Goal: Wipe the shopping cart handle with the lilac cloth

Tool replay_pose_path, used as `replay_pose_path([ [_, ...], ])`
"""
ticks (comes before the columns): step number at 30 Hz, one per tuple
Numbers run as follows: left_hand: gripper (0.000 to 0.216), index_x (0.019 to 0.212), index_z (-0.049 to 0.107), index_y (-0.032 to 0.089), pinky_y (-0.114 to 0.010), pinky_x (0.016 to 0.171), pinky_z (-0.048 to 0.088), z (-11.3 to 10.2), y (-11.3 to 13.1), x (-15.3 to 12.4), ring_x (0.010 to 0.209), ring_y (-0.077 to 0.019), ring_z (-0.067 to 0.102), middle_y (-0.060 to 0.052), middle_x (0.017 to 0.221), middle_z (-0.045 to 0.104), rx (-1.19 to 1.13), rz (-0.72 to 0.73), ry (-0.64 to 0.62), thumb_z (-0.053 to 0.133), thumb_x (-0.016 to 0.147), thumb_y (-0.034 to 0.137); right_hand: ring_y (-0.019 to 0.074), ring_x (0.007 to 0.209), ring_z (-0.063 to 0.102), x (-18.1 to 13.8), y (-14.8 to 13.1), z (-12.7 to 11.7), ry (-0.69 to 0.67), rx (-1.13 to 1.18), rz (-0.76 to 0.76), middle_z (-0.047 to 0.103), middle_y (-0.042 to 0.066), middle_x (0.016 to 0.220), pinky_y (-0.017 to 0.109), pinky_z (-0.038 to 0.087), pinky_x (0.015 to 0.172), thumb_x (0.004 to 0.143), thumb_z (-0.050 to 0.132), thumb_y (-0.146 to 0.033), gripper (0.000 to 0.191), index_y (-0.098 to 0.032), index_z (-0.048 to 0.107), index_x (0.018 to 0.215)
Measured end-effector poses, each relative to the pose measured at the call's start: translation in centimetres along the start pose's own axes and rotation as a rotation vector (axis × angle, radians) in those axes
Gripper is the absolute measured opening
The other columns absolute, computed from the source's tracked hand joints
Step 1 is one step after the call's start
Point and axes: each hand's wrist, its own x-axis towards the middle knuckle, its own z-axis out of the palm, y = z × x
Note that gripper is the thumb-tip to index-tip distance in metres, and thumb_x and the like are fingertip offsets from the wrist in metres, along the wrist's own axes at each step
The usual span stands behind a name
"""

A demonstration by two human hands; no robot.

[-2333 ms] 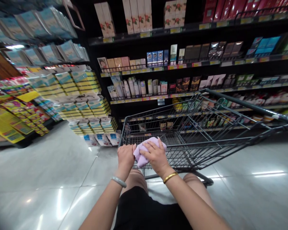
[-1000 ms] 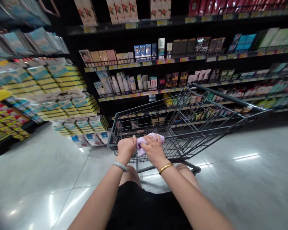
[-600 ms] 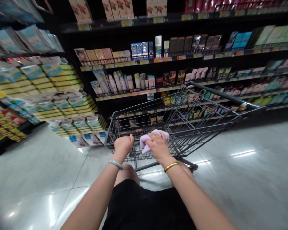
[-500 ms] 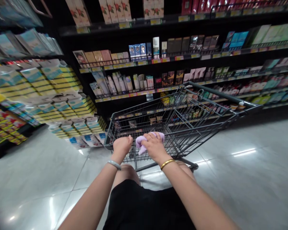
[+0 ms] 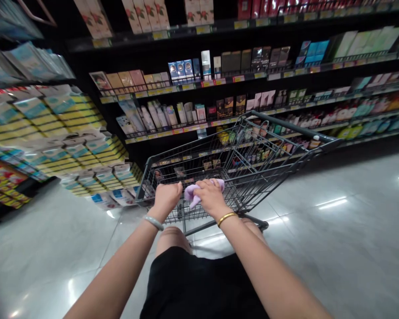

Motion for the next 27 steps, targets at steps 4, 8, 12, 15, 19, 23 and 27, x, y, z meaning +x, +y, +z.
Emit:
replay_pose_path([
  [4,0.057,0.113,0.066,0.012,-0.035,0.072,0.046,0.2,2.1,1.3,0.085,-0.0245,0.069,-0.017,0.092,0.072,-0.025,-0.002,0.015,0.014,0.102,0.032,0.0220,0.121,0.045,1.2,-0.7,0.4,-0.009,-0.024,-0.036,0.060,0.002,0.132,0.044,0.022,0.105,0.092,0.054,-0.020,0.019,-0.028,0.068,0.101],
  [8,0.061,0.108,0.069,0.009,-0.032,0.069,0.047,0.9,1.9,1.8,0.082,-0.0244,0.069,-0.018,0.086,0.072,-0.034,-0.036,-0.006,0.015,0.102,0.036,0.0214,0.118,0.047,0.6,1.4,-0.7,-0.037,-0.023,-0.108,0.060,0.002,0.131,0.040,0.026,0.101,0.092,0.057,-0.026,0.013,-0.028,0.070,0.095],
  [12,0.072,0.090,0.073,0.009,-0.033,0.070,0.048,1.4,1.2,2.1,0.084,-0.0258,0.070,-0.018,0.082,0.072,-0.038,-0.091,-0.016,0.010,0.102,0.042,0.0229,0.122,0.045,-0.6,3.0,-1.2,0.032,-0.047,-0.048,0.060,0.002,0.132,0.041,0.023,0.105,0.091,0.058,-0.025,0.013,-0.029,0.070,0.095],
  [15,0.071,0.092,0.074,0.009,-0.034,0.070,0.048,1.6,1.2,2.2,0.085,-0.0272,0.070,-0.019,0.083,0.072,-0.036,-0.105,-0.012,0.011,0.101,0.041,0.0234,0.123,0.045,-0.7,1.8,-0.5,0.074,-0.069,0.028,0.060,0.002,0.131,0.044,0.018,0.109,0.091,0.056,-0.022,0.017,-0.030,0.070,0.096],
  [19,0.068,0.093,0.074,0.009,-0.036,0.072,0.049,1.6,1.0,2.0,0.085,-0.0281,0.070,-0.019,0.083,0.072,-0.028,-0.101,-0.018,0.013,0.101,0.037,0.0237,0.126,0.043,-0.3,0.2,0.2,0.059,-0.094,0.016,0.058,0.003,0.135,0.045,0.017,0.111,0.092,0.052,-0.021,0.019,-0.028,0.069,0.098],
  [23,0.067,0.089,0.075,0.010,-0.037,0.071,0.049,1.5,0.5,1.6,0.085,-0.0287,0.070,-0.018,0.084,0.072,-0.013,-0.095,-0.031,0.015,0.100,0.039,0.0242,0.123,0.045,-1.2,2.3,-1.1,0.037,-0.112,-0.052,0.059,0.002,0.134,0.043,0.021,0.109,0.092,0.056,-0.028,0.014,-0.029,0.069,0.097],
  [27,0.070,0.087,0.075,0.009,-0.038,0.071,0.050,1.5,0.3,1.4,0.085,-0.0304,0.070,-0.020,0.084,0.072,-0.001,-0.127,-0.036,0.013,0.100,0.039,0.0249,0.124,0.045,-2.4,4.2,-2.4,0.063,-0.130,0.008,0.060,0.003,0.131,0.043,0.020,0.108,0.092,0.056,-0.026,0.016,-0.029,0.071,0.097],
])
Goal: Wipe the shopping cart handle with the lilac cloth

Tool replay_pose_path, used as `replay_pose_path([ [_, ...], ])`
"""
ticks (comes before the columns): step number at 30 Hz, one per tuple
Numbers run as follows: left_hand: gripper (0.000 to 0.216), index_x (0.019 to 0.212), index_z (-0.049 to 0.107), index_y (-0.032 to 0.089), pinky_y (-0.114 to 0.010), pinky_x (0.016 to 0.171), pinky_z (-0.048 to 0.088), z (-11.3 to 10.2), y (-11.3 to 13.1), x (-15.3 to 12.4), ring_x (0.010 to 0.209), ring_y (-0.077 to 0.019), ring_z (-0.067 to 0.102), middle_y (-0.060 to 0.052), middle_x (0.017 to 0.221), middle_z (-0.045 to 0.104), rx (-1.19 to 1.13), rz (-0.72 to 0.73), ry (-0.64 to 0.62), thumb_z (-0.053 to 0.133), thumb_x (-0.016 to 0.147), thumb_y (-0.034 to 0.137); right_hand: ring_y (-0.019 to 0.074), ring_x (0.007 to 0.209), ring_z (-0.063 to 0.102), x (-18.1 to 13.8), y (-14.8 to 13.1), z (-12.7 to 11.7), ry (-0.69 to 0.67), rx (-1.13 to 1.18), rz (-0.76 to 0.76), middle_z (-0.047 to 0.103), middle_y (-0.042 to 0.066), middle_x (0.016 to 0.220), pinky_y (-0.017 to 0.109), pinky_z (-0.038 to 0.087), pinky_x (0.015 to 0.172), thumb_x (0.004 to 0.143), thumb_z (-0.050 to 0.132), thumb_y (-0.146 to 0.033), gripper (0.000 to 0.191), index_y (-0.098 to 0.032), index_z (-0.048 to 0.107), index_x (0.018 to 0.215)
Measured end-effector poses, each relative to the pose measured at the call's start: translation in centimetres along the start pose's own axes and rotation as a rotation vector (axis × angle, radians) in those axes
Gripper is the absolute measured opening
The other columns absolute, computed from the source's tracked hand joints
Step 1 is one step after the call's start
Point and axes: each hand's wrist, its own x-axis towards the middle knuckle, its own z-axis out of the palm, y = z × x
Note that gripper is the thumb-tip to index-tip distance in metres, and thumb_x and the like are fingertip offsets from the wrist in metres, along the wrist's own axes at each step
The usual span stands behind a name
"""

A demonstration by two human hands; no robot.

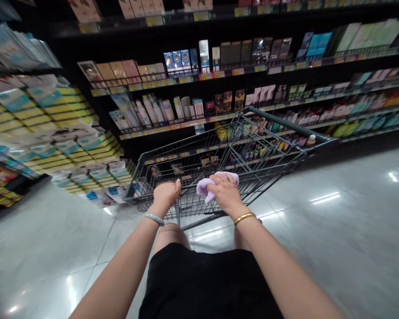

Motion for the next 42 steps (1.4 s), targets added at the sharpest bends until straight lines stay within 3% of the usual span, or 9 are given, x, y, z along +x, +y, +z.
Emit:
replay_pose_path([
  [8,0.056,0.110,0.071,0.010,-0.034,0.075,0.048,-1.0,-0.3,-0.7,0.091,-0.0266,0.069,-0.018,0.094,0.073,0.025,0.081,-0.044,0.021,0.100,0.032,0.0238,0.121,0.045,2.3,-5.3,1.6,-0.050,0.036,0.008,0.059,0.003,0.132,0.046,0.020,0.107,0.093,0.053,-0.024,0.018,-0.029,0.069,0.098],
  [12,0.056,0.106,0.072,0.011,-0.034,0.073,0.049,-1.1,-1.1,-0.8,0.088,-0.0265,0.069,-0.017,0.089,0.073,0.047,0.084,-0.054,0.020,0.100,0.032,0.0230,0.119,0.047,1.6,-3.4,0.8,-0.062,0.028,-0.081,0.059,0.002,0.133,0.042,0.025,0.104,0.093,0.055,-0.029,0.015,-0.030,0.070,0.097],
  [18,0.053,0.103,0.072,0.011,-0.037,0.072,0.049,-0.5,-2.4,-0.9,0.086,-0.0288,0.069,-0.018,0.084,0.071,0.048,0.083,-0.061,0.022,0.100,0.028,0.0238,0.126,0.044,-1.4,0.9,-1.0,0.006,-0.013,0.017,0.058,0.002,0.134,0.043,0.018,0.111,0.089,0.056,-0.019,0.021,-0.031,0.071,0.099],
  [22,0.044,0.112,0.068,0.012,-0.042,0.079,0.049,-1.2,-1.9,-0.9,0.089,-0.0289,0.069,-0.019,0.090,0.072,0.027,0.145,-0.058,0.028,0.098,0.025,0.0229,0.124,0.045,-0.7,-1.2,-0.2,-0.007,0.037,0.060,0.060,0.001,0.132,0.045,0.016,0.112,0.089,0.056,-0.017,0.021,-0.031,0.070,0.097],
  [26,0.060,0.098,0.071,0.012,-0.038,0.083,0.048,-1.8,0.6,0.1,0.091,-0.0258,0.069,-0.018,0.091,0.072,-0.022,0.144,-0.036,0.016,0.101,0.036,0.0225,0.122,0.045,1.1,-4.4,1.2,-0.032,0.078,0.007,0.059,0.001,0.132,0.045,0.020,0.108,0.092,0.055,-0.024,0.016,-0.030,0.068,0.097],
  [28,0.062,0.104,0.070,0.014,-0.033,0.078,0.049,-1.9,1.8,0.6,0.090,-0.0231,0.069,-0.016,0.094,0.072,-0.051,0.140,-0.043,0.013,0.102,0.039,0.0230,0.122,0.045,1.6,-5.0,1.4,-0.034,0.067,-0.017,0.059,0.002,0.133,0.045,0.022,0.107,0.092,0.054,-0.024,0.015,-0.029,0.068,0.098],
  [31,0.062,0.109,0.069,0.015,-0.030,0.076,0.049,-1.7,2.5,1.0,0.091,-0.0217,0.069,-0.015,0.095,0.072,-0.078,0.138,-0.068,0.016,0.101,0.045,0.0232,0.121,0.045,1.3,-4.1,0.8,-0.046,0.040,-0.088,0.058,0.002,0.134,0.043,0.025,0.106,0.092,0.055,-0.026,0.014,-0.028,0.069,0.095],
  [37,0.082,0.085,0.074,0.013,-0.031,0.073,0.050,-1.6,2.2,0.7,0.087,-0.0243,0.069,-0.016,0.083,0.072,-0.120,0.060,-0.115,0.006,0.098,0.057,0.0235,0.126,0.043,-1.6,0.3,-1.2,0.009,0.004,-0.018,0.059,0.001,0.134,0.043,0.020,0.111,0.089,0.055,-0.018,0.024,-0.031,0.070,0.102],
  [42,0.080,0.090,0.074,0.011,-0.036,0.074,0.050,-1.6,2.6,0.3,0.089,-0.0288,0.069,-0.019,0.088,0.072,-0.096,0.092,-0.078,0.007,0.099,0.054,0.0243,0.122,0.045,-1.6,-1.7,-0.6,0.086,0.062,0.159,0.062,0.002,0.127,0.046,0.017,0.112,0.089,0.052,-0.017,0.022,-0.029,0.071,0.091],
])
